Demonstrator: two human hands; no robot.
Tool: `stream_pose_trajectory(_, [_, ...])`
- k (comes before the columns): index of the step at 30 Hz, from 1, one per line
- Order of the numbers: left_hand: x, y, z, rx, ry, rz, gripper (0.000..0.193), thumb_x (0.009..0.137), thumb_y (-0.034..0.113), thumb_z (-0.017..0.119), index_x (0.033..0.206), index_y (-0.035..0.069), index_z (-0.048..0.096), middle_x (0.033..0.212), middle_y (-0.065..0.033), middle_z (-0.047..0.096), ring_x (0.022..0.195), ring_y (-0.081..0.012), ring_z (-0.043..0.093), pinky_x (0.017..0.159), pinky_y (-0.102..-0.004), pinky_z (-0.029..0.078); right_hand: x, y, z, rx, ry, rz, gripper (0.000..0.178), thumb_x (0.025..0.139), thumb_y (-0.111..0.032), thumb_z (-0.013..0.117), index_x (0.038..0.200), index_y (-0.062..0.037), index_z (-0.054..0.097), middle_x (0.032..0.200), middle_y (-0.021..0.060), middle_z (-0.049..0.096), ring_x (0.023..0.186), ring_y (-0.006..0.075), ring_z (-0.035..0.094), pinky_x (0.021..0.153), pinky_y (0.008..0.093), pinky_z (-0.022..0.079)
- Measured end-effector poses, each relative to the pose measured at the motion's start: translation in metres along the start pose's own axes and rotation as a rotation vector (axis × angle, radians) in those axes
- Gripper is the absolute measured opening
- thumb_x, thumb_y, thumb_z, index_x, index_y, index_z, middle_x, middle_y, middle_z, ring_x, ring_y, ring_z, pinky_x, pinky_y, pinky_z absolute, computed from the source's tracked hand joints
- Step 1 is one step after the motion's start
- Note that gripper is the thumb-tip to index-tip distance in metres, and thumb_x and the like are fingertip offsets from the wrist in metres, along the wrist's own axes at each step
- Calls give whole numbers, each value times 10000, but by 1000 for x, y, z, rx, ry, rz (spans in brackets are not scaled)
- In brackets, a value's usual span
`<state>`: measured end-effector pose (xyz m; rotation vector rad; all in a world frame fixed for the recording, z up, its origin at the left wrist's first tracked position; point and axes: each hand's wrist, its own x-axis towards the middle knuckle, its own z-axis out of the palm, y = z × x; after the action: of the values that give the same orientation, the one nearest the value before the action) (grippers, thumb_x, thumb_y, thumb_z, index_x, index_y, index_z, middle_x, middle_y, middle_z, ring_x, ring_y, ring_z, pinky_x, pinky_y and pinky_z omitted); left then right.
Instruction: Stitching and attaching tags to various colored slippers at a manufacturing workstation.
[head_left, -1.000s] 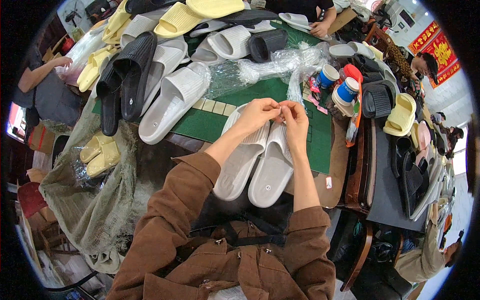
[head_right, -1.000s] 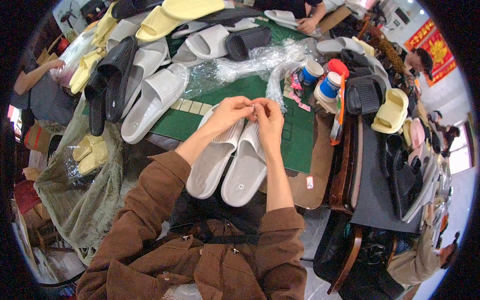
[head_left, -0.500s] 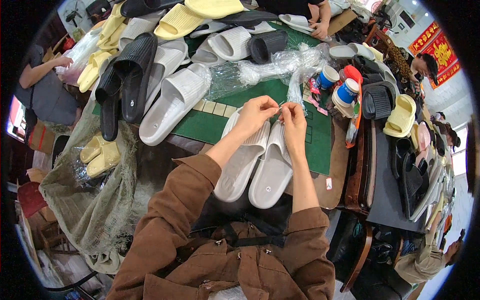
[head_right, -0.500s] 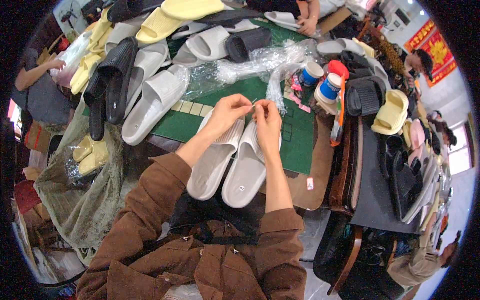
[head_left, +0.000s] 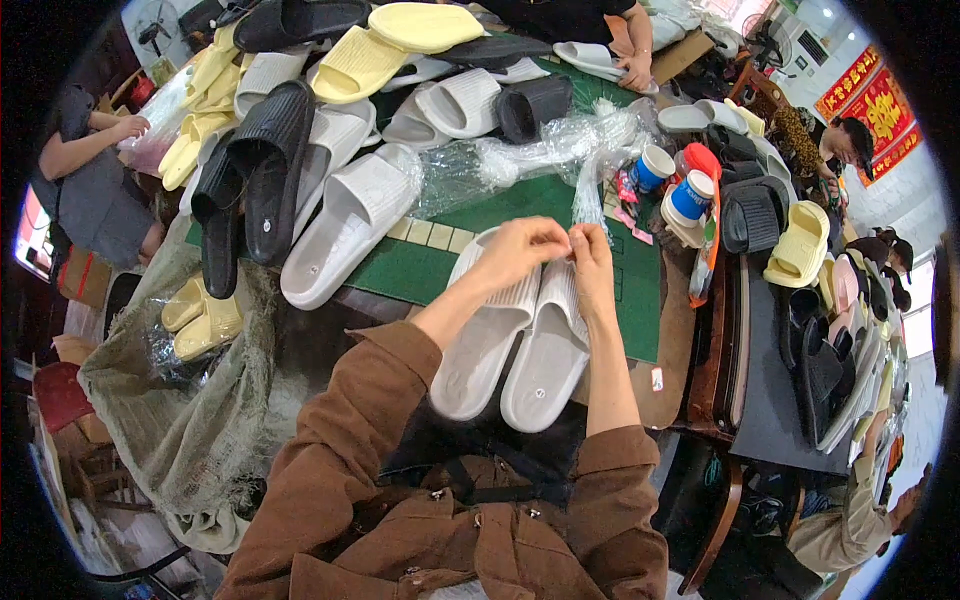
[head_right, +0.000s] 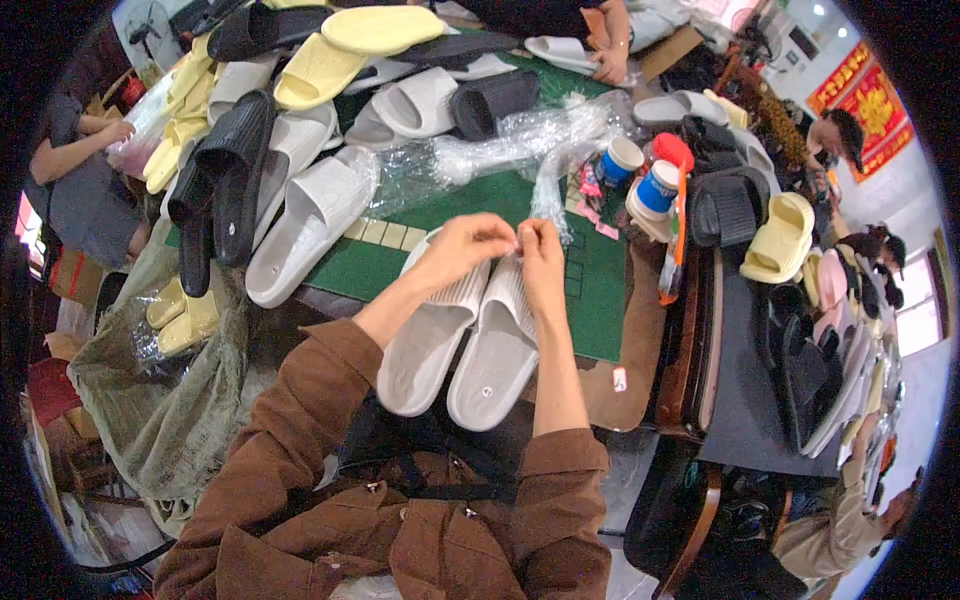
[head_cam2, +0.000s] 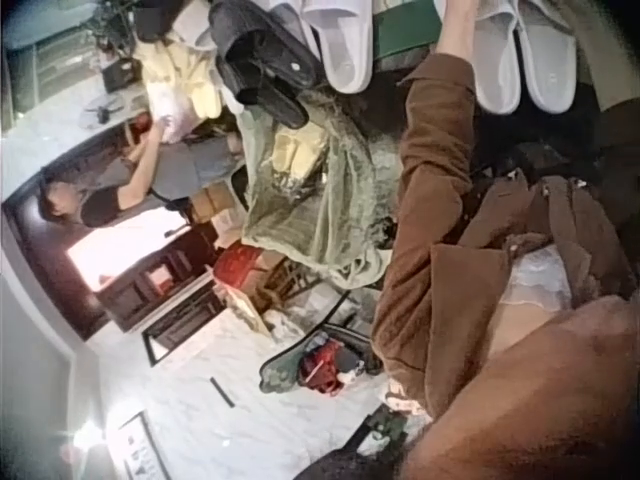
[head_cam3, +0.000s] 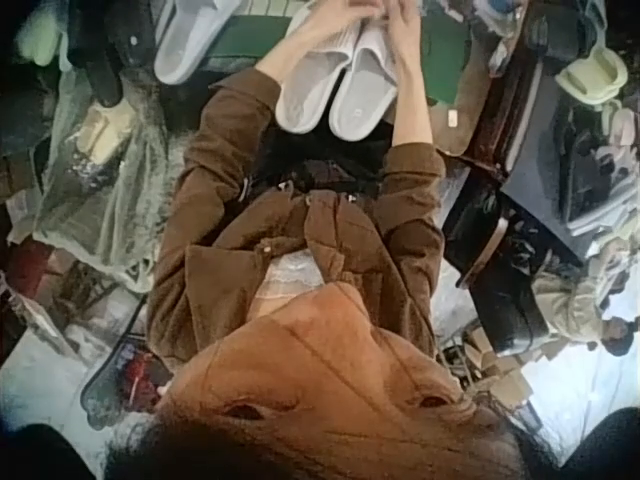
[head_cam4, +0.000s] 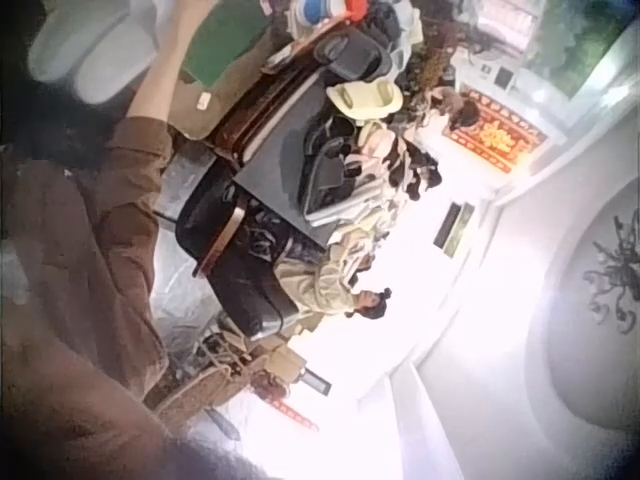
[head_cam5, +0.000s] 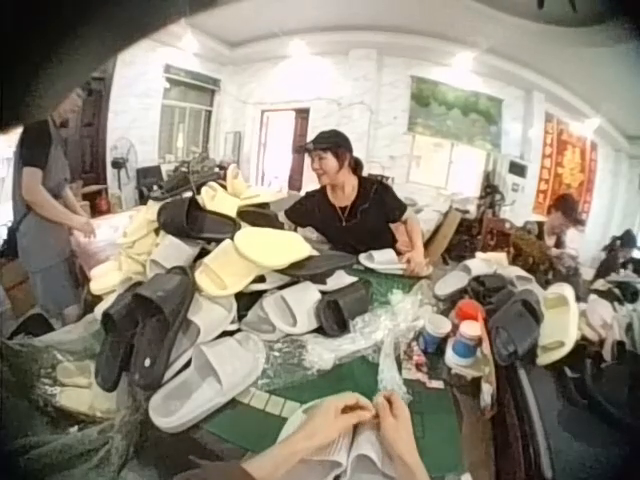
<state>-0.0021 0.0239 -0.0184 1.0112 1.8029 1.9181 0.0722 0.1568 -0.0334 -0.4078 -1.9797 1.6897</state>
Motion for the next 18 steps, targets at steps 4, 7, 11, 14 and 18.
stream_pose_trajectory(4, [-4, 0, 6, -81, -156, -41, 112, 822, 94, 644, 875, -5, 640, 803, -37, 657, 749, -92, 598, 707, -256, 473, 4, 8, -9, 226, 127, 55, 166, 965, -181, 479, 944, -24, 526, 807, 18, 519, 702, 90, 464, 658, 232, 399])
stream_pose_trajectory(7, [-4, 3, 0, 7, -15, -62, 112, 821, 94, 648, 876, -4, 646, 786, -24, 660, 725, -92, 595, 690, -250, 474, 2, 5, -4, 283, 164, 33, 145, 966, -179, 485, 934, -41, 513, 782, 7, 503, 678, 79, 446, 623, 225, 381])
stream_pose_trajectory(11, [-2, 6, 3, -61, -26, -110, 119, 815, 83, 647, 891, -8, 655, 800, -34, 668, 741, -91, 605, 701, -242, 477, 4, 5, -9, 347, 188, -14, 126, 961, -175, 506, 928, -54, 506, 771, -1, 499, 650, 62, 430, 583, 206, 358])
stream_pose_trajectory(14, [-2, 8, 1, 9, -54, -116, 124, 814, 87, 649, 894, -7, 661, 802, -36, 672, 745, -93, 609, 707, -245, 480, 5, 2, -8, 392, 196, -21, 121, 958, -172, 516, 927, -56, 508, 765, -2, 499, 622, 47, 415, 546, 191, 334])
stream_pose_trajectory(18, [-3, 10, 3, 15, -45, -100, 131, 812, 98, 654, 890, -7, 663, 797, -42, 675, 747, -99, 616, 710, -251, 484, 4, 3, -9, 415, 197, -26, 116, 951, -165, 532, 926, -53, 516, 753, 1, 509, 558, 32, 383, 475, 177, 286])
